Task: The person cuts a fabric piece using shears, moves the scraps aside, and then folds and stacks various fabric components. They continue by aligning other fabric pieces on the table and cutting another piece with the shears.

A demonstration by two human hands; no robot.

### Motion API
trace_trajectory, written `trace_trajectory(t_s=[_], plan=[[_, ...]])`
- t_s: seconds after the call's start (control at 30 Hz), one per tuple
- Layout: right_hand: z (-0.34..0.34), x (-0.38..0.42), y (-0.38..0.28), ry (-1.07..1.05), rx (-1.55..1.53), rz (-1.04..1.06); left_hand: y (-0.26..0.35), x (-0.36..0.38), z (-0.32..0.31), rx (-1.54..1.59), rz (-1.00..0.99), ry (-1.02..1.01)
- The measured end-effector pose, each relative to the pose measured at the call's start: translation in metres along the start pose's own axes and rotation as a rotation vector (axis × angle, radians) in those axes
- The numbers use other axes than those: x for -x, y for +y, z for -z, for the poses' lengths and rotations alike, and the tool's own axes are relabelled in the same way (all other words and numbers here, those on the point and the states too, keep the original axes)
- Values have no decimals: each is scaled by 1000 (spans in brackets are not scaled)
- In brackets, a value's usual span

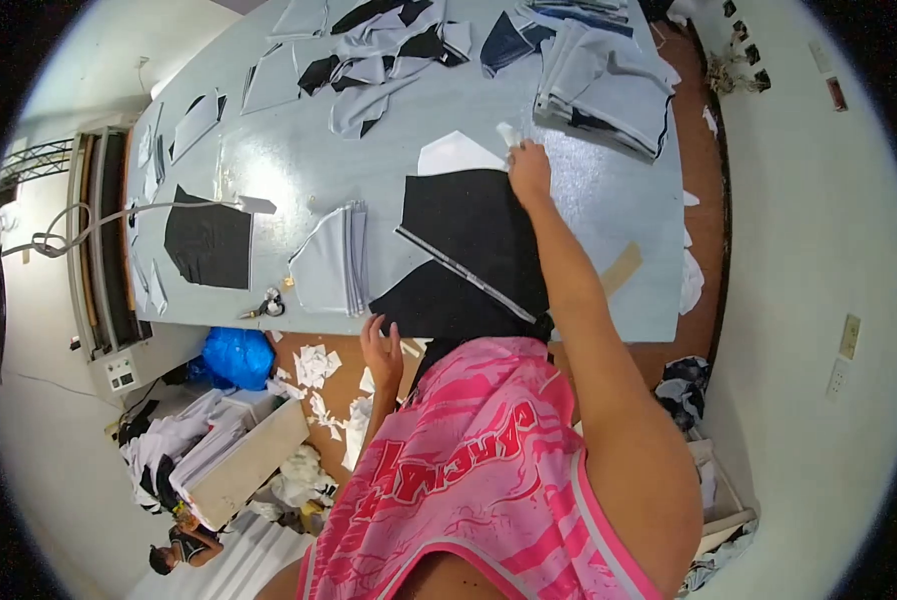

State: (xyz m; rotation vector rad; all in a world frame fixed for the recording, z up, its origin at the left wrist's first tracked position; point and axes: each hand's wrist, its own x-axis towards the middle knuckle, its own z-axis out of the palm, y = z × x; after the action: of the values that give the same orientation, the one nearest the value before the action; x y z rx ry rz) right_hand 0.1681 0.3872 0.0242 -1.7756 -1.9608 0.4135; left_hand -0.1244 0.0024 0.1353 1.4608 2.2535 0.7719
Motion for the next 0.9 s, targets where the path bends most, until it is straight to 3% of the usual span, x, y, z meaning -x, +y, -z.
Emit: trace_trajectory(t_s=[0.03, 0.17, 0.33, 0.43, 0.5, 0.57, 0.6, 0.63, 0.67, 0.73, 0.77, 0.8, 0.87, 0.9], plan=[[-4, 0, 5, -89, -63, -93, -4, 6, -2, -14, 3, -37], [32, 24, 68, 7, -45, -1, -20, 13, -29, -124, -163, -165], [120, 167, 146, 60, -35, -171, -31, -11, -54, -318, -187, -279], [159, 294, 174, -76, 129, -155, -44, -34, -63, -348, -218, -282], [186, 378, 148, -177, 35, -275, -54, -50, -70, -381, -296, -276], [207, 454, 128, -473, 248, -327, -59, -65, -74, -401, -335, -283], [205, 490, 119, -604, 410, -496, -58, -72, -77, -421, -360, -276], [208, 499, 101, -733, 577, -660, -59, -81, -81, -404, -371, -283], [215, 504, 89, -723, 534, -656, -64, -89, -82, -415, -402, -277], [209, 450, 37, -616, 495, -373, -64, -100, -86, -421, -452, -238], [198, 415, -1, -329, 355, -348, -64, -102, -85, -417, -451, -252], [182, 380, -24, -223, 147, -295, -64, -100, -85, -391, -451, -204], [126, 335, -55, -147, 47, -284, -59, -91, -82, -317, -508, -155], [99, 310, -66, -116, 70, -156, -62, -83, -83, -243, -539, -277]])
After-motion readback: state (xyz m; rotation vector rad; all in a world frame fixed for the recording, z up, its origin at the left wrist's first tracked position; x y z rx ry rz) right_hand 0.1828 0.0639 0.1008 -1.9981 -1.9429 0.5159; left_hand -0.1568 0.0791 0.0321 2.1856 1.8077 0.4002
